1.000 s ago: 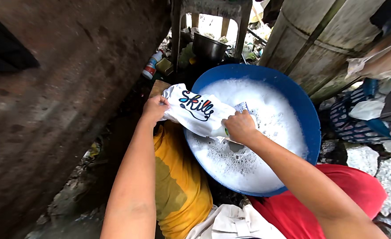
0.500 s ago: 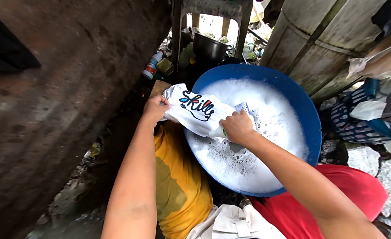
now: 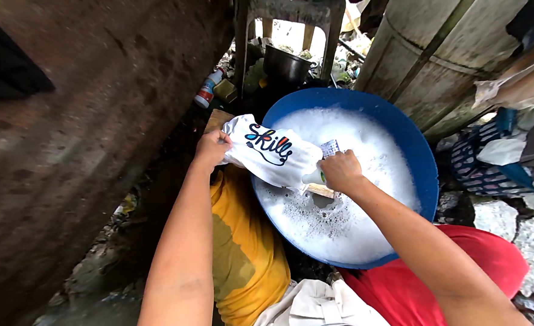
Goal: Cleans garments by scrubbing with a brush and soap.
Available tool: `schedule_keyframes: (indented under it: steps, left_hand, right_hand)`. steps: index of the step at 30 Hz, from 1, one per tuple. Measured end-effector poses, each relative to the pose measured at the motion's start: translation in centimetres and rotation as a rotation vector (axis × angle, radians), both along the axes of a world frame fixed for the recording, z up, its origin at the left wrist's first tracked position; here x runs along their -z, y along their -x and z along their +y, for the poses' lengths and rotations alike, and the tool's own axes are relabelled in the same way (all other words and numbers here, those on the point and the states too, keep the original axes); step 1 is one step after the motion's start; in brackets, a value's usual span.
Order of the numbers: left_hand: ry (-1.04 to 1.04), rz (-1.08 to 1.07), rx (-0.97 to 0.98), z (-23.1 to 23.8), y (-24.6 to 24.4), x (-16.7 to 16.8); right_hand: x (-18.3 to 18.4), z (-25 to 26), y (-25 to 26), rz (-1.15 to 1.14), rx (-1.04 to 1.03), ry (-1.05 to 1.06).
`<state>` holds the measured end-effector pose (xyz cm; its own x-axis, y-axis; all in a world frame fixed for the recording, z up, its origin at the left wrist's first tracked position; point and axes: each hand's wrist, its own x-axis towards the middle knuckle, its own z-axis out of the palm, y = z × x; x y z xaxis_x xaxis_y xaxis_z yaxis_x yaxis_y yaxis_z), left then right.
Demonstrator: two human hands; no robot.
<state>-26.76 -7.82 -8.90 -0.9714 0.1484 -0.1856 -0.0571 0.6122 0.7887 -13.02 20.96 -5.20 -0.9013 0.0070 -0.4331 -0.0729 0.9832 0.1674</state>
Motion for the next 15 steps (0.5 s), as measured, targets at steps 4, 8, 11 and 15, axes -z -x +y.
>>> schedule_keyframes:
  steps: [4,8,11,15]
  left_hand:
    - [-0.010,-0.002,0.002,0.0,0.0,0.0]
    - [0.072,-0.084,0.104,0.2,0.3,-1.7]
    - [0.288,-0.106,0.218,2.1,0.5,-4.4]
    - [0.149,-0.042,0.380,6.7,-0.7,-8.3]
  right_hand:
    - [1.1,1.7,-0.1,0.000,0.134,0.146]
    - [3.6,5.3,-0.7,0.060,0.345,0.468]
    - [4.2,7.4,-2.1,0.160,0.447,0.715]
    - [3.0,8.6,-3.6,0.224,0.550,0.859]
